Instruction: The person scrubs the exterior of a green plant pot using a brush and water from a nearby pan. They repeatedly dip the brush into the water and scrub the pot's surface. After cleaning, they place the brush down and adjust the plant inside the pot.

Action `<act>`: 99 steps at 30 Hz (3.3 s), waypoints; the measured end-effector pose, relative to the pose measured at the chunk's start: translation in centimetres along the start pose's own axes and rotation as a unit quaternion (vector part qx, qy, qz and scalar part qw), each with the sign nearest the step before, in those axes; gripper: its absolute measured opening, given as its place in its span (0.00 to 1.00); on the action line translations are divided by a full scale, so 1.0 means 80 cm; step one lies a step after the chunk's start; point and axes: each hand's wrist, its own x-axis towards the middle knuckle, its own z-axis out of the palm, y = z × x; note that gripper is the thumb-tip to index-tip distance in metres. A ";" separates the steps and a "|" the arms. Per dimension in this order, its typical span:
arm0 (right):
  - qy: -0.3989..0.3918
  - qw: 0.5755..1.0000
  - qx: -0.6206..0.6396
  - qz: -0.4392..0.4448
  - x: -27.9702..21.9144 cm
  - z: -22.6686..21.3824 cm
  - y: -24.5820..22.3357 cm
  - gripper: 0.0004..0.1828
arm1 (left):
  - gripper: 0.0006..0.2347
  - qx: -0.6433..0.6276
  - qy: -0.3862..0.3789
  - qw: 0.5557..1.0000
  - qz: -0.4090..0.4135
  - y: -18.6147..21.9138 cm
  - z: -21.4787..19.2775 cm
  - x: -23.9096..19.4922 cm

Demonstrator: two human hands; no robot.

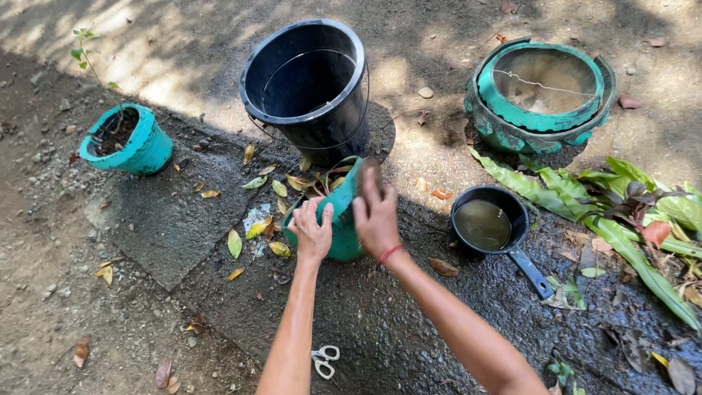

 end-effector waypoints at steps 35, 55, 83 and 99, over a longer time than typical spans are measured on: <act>-0.161 0.967 0.018 0.195 0.105 -0.211 0.333 0.23 | 0.14 -0.037 -0.060 0.997 0.017 0.045 0.005 0.048; 0.214 0.975 0.042 -0.042 0.066 0.099 0.142 0.39 | 0.12 -0.016 -0.029 0.999 0.042 0.037 0.017 0.047; -0.005 0.943 0.237 0.236 0.136 0.045 0.212 0.48 | 0.11 -0.024 0.001 0.995 -0.101 0.054 0.031 0.006; 0.162 0.985 -0.036 -0.047 -0.032 0.109 0.160 0.38 | 0.11 0.009 0.021 0.998 -0.063 0.040 0.042 0.021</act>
